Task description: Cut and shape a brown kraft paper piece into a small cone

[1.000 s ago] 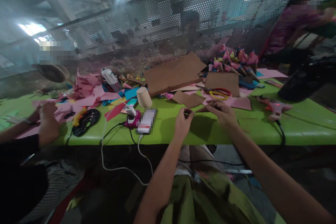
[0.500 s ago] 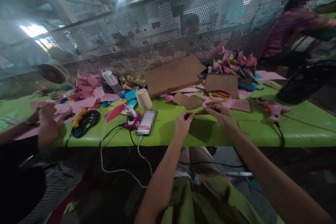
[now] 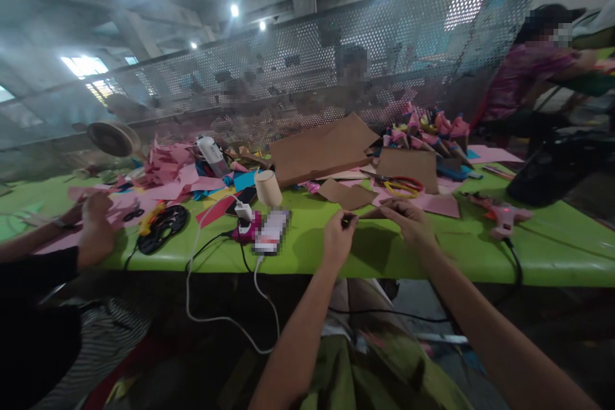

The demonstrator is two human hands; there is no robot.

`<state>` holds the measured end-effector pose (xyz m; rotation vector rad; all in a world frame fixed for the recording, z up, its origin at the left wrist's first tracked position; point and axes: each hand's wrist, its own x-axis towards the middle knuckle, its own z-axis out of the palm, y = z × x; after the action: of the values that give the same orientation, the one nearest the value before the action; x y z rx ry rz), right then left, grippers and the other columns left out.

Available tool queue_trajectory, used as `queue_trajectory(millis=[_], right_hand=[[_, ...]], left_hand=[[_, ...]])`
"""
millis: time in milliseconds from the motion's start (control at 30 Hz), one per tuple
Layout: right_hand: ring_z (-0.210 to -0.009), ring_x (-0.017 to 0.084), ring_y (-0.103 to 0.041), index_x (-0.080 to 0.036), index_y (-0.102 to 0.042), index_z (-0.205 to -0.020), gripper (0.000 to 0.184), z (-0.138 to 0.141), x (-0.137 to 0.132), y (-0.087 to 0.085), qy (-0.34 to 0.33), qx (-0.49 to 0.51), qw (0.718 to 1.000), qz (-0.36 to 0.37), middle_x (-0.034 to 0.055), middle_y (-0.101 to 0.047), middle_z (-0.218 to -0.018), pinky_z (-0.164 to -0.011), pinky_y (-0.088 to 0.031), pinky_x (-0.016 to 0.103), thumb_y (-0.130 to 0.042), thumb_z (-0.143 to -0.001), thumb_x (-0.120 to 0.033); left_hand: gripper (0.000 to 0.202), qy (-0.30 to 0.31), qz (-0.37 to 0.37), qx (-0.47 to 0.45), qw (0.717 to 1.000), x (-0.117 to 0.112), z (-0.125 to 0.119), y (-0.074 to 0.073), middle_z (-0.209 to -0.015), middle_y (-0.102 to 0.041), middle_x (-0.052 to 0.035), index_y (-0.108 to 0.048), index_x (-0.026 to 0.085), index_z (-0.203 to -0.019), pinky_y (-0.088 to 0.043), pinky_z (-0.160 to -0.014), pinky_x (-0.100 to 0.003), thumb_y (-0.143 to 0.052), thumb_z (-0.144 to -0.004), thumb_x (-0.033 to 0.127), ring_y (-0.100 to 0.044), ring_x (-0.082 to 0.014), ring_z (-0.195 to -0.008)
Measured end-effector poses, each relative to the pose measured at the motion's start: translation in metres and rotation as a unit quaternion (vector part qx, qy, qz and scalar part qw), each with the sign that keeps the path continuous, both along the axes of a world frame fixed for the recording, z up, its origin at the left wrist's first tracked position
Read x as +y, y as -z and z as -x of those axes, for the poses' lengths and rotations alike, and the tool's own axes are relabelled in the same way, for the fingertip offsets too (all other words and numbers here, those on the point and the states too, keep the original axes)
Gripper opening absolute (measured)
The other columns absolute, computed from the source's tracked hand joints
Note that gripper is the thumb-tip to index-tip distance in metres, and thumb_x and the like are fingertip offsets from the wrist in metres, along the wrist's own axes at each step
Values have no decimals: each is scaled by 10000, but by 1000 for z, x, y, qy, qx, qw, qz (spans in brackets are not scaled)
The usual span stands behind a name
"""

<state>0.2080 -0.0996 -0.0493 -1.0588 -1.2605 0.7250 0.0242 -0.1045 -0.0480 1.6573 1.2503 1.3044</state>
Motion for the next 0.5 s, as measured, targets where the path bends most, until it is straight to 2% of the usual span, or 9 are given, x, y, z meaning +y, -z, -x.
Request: queue_trajectory(millis=[100,300,500], right_hand=[[-986,268,-626,-271,-783,-687,280,-1,1,0,1,-11,1000,-3,63,-702,-895,-945,-486,424,-763,-772,-536],[-1004,269,-619,-276,-805,-722,273,-1,-3,-3,-10,-43,999,-7,69,-707,-898,-950,-484,424,-731,-812,-523],[-1061,277,-609,-278,-804,-718,297,0,-4,-6,-17,-69,997,-16,75,-711,-935,-954,-484,415,-705,-844,-528]], left_hand=[[63,3,33,0,999,2,0,1,-835,-699,-28,-646,181,-853,-481,-762,-286,-632,-915,175,-656,-172,-808],[41,-3,45,-3,999,3,1,1,-898,-703,-26,-622,198,-902,-466,-789,-273,-620,-940,213,-652,-171,-854],[206,10,95,60,994,3,2,-3,-766,-633,13,-552,213,-772,-409,-728,-261,-547,-977,212,-598,-164,-781]])
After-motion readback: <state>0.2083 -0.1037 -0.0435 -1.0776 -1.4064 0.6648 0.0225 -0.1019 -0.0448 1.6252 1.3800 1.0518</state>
